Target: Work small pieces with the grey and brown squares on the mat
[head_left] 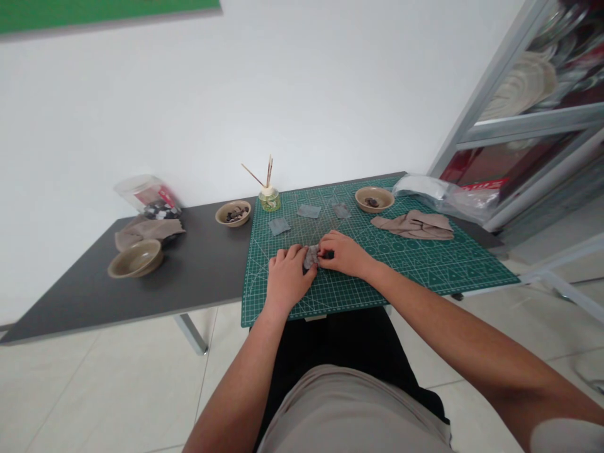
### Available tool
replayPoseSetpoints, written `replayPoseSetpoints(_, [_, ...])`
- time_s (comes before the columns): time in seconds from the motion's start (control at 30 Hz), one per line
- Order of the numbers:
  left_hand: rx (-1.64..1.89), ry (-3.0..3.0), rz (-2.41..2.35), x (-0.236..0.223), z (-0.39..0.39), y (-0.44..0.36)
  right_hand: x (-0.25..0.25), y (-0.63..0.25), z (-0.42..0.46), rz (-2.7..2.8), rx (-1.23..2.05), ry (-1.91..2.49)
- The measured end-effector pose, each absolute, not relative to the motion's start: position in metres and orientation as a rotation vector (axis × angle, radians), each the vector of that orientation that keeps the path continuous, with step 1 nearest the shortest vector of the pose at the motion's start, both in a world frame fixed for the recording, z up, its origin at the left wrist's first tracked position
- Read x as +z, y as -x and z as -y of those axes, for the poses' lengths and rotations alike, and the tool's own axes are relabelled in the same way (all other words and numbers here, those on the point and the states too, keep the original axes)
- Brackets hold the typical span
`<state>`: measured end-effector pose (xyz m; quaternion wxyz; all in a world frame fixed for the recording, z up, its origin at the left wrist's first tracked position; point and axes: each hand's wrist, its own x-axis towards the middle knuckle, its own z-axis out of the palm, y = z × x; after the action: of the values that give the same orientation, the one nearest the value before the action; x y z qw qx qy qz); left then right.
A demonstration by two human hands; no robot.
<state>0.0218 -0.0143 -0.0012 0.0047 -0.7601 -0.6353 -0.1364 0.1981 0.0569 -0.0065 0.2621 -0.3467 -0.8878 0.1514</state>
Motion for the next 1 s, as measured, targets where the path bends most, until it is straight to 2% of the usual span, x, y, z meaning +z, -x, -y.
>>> replayPoseSetpoints(0.13, [-0.418,2.369,2.001,-0.0003,0.0145,-0.0224,-0.0089,-0.1964,-0.0609,2.427,0.469,0.864])
replayPoseSetpoints(0.3, [-0.415,2.377,1.993,-0.0003,0.0144,-0.0224,-0.0111,-0.1961,-0.063,2.349,0.313,0.993])
replayPoseSetpoints(0.5, [-0.43,2.368,1.982,-0.0013,0.0143,-0.0221,-0.0101,-0.1978,-0.0607,2.462,0.405,0.794])
replayPoseSetpoints(0.7, [-0.445,2.369,1.976,-0.0025,0.0141,-0.0217,-0.013,-0.1966,-0.0611,2.349,0.287,0.965])
replayPoseSetpoints(0.87, [-0.449,2.371,1.969,-0.0022,0.0145,-0.0219,-0.011,-0.1979,-0.0588,2.453,0.362,0.829])
replayPoseSetpoints(1.0, [-0.442,2.367,1.972,-0.0025,0.0144,-0.0221,-0.014,-0.1959,-0.0591,2.41,0.281,0.921])
